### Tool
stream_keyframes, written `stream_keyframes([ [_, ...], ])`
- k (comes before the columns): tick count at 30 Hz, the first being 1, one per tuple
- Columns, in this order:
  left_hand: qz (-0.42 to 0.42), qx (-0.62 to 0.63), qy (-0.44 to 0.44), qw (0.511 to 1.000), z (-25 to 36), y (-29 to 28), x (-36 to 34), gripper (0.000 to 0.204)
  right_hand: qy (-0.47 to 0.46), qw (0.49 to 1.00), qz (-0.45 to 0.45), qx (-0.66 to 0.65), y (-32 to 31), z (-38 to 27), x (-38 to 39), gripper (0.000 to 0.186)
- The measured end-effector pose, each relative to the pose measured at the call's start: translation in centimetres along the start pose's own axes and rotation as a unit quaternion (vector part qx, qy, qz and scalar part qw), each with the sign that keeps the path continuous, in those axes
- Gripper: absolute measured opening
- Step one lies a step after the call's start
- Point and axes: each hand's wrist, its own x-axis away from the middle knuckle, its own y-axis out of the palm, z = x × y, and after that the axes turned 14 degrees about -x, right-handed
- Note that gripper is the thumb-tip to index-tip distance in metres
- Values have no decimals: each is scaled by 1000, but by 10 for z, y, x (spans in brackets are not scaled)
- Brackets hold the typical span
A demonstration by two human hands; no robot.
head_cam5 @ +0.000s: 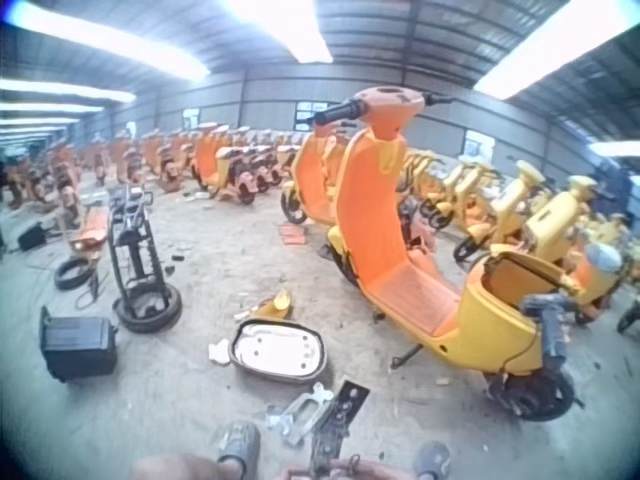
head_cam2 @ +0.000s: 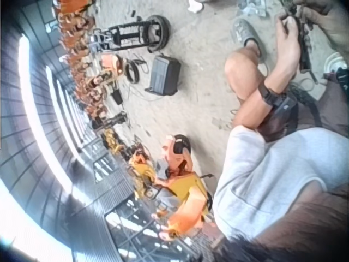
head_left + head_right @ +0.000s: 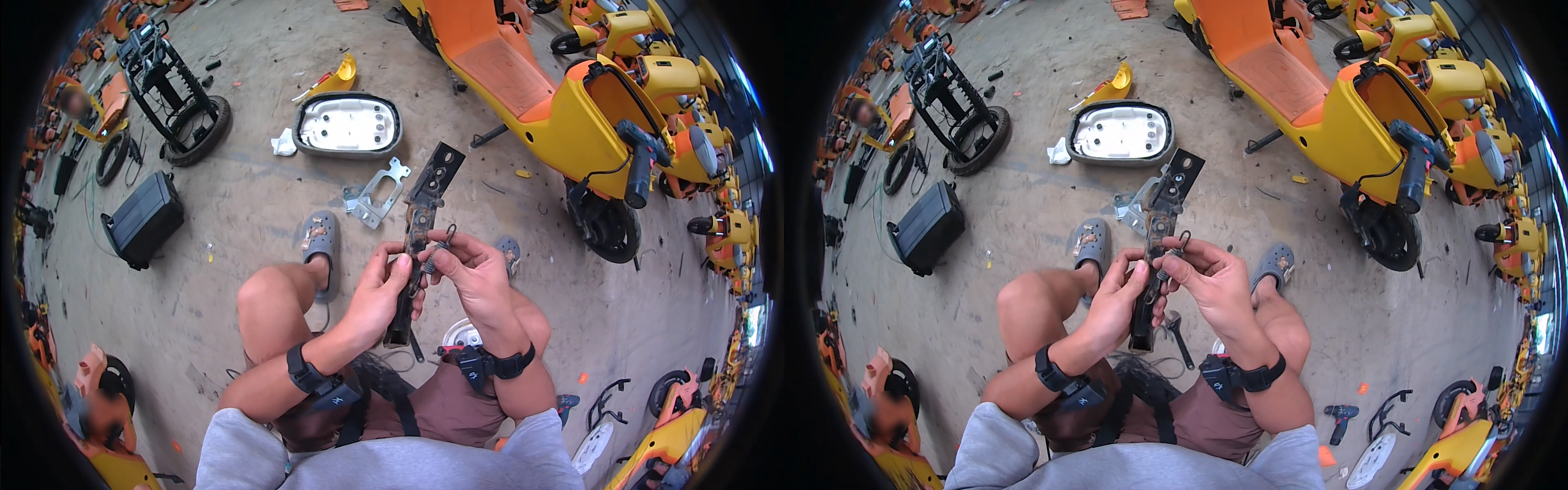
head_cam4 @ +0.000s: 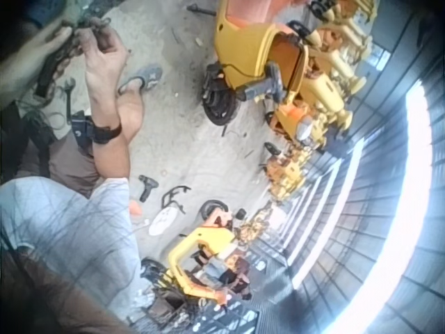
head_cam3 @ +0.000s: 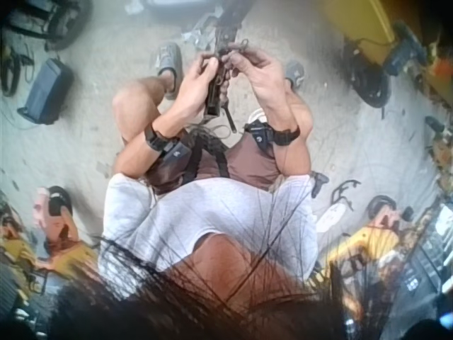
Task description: The person assembles a black metal bracket for a scooter by attaching springs and small metal components by hand and with a screwdriver.
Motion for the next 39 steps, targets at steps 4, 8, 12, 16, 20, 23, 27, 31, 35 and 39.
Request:
stream_keyframes([
  [4, -1, 3, -7, 1000, -1, -1, 0, 23, -15, 1000, -2, -23, 0, 8, 2, 28],
  [8, -3, 42, -30, 999, 5, 1, 2, 23, -36, 999, 11, 16, -3, 14, 3, 28],
  [12, -15, 71, -46, 996, 7, -2, 4, 21, -60, 996, 47, 37, 0, 9, -1, 33],
  [16, -27, 77, -61, 995, 10, -1, 7, 22, -52, 997, 57, 22, 0, 14, -2, 39],
  [20, -19, 14, -31, 999, 12, 1, 9, 26, -77, 995, 69, 16, 2, 18, -2, 49],
  [23, -18, -25, -5, 1000, 14, 3, 10, 30, -99, 992, 70, 15, 4, 16, -2, 58],
  [27, -22, -39, -4, 999, 12, 2, 10, 31, -101, 992, 70, 35, 2, 19, -1, 66],
  [31, -16, -40, -37, 998, 16, -1, 13, 28, -96, 991, 64, 62, 3, 19, -1, 64],
  [35, -38, -17, -53, 998, 19, -7, 15, 25, -166, 956, 78, 230, -10, 20, -1, 58],
  [39, -84, 77, -146, 983, 25, -18, 22, 26, -220, 958, 157, 91, -17, 9, -6, 51],
])
